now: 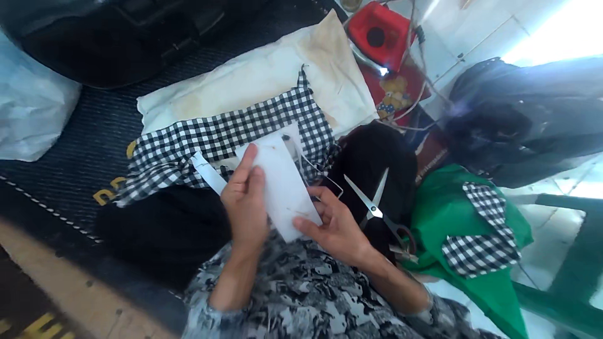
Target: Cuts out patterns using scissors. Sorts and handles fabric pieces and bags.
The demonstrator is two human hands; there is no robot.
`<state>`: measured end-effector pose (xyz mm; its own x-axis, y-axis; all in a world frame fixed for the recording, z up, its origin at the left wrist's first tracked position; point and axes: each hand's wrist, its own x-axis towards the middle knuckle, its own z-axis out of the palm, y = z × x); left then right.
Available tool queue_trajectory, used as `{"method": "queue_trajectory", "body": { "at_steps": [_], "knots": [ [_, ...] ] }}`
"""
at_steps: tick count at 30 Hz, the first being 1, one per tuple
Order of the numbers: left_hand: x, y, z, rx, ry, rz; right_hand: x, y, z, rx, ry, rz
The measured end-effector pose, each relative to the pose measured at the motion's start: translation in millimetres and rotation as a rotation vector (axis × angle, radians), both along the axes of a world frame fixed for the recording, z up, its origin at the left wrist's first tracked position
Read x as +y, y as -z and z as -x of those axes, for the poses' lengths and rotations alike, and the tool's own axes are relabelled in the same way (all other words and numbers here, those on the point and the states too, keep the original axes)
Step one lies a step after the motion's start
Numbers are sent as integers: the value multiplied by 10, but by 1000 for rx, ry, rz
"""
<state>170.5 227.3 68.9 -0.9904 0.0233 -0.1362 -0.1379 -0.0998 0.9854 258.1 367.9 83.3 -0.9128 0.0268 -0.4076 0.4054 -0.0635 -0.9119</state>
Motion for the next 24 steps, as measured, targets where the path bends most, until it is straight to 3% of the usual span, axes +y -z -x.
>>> {"method": "queue_trajectory", "body": {
  "at_steps": [4,10,13,15,20,24],
  "knots": [
    [-112,78,23,-35,-12,-3,-90,49,-30,-5,72,15],
    [-437,-8,-1,-216,163,-56,-21,65,28,-91,248,330],
    [-512,-64,-21,-230,236,-23,-31,114,29,-108,277,354],
    [-516,-67,-40,-198,234,6,-48,150,15,-72,267,302],
    [-483,-28,-100,-97,194,42,-39,105,-5,23,196,-59],
    [-476,51,-175,-58,181,38,-47,71,-26,106,189,-174]
  ]
}}
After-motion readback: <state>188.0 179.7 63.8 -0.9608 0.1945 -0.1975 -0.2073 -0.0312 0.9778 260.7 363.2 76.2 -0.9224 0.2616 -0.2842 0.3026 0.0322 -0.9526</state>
